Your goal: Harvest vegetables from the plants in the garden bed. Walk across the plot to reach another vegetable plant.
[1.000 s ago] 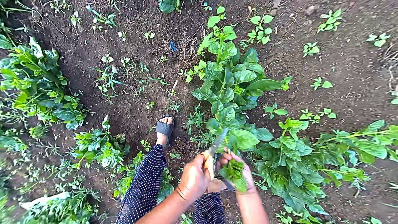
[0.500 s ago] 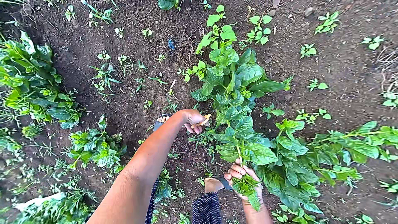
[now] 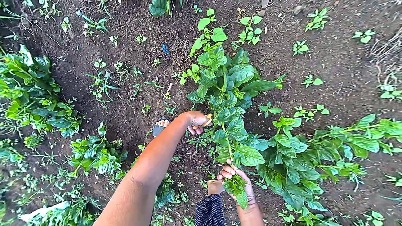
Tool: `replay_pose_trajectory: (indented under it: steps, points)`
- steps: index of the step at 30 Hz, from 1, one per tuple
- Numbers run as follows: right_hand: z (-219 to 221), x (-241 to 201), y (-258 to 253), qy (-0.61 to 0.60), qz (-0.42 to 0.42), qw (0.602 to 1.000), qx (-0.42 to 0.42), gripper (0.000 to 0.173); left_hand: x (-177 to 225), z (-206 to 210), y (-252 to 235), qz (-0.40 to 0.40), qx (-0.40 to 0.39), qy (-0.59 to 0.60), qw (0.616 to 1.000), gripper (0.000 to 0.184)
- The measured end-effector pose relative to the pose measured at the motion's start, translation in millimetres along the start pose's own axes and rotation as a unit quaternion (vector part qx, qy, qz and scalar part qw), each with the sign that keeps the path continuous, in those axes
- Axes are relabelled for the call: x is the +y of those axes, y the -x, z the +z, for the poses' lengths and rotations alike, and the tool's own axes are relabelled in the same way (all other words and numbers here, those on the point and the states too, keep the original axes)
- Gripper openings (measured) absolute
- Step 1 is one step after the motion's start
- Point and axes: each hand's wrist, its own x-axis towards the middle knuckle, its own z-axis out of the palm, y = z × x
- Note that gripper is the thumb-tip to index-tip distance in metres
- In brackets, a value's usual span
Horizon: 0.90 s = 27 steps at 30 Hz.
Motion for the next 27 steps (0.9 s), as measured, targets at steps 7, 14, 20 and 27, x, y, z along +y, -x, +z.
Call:
replay_pose_trajectory:
  steps: [7, 14, 20, 27]
  points:
    - [-13.6, -11.2, 2.1, -0.021, 0.001, 1.000, -0.022, 0.025, -15.8, -5.1, 12.9, 0.019, -0.002, -0.014, 1.000, 0.043]
    - [-15.3, -10.6, 2.0, -0.027, 0.022, 0.999, -0.031, 0.025, 5.4, -3.8, -1.9, 0.016, -0.028, -0.001, 0.999, 0.045]
    - [-13.1, -4.0, 5.0, 0.011, 0.011, 1.000, 0.018, 0.023, 7.4, -0.9, 1.1, 0.031, -0.027, -0.002, 0.999, 0.038]
    - [-0.6, 9.8, 9.6, 0.089, 0.006, 0.995, 0.040, 0.019, 8.3, -2.9, 13.6, 0.040, -0.012, 0.006, 0.999, 0.029]
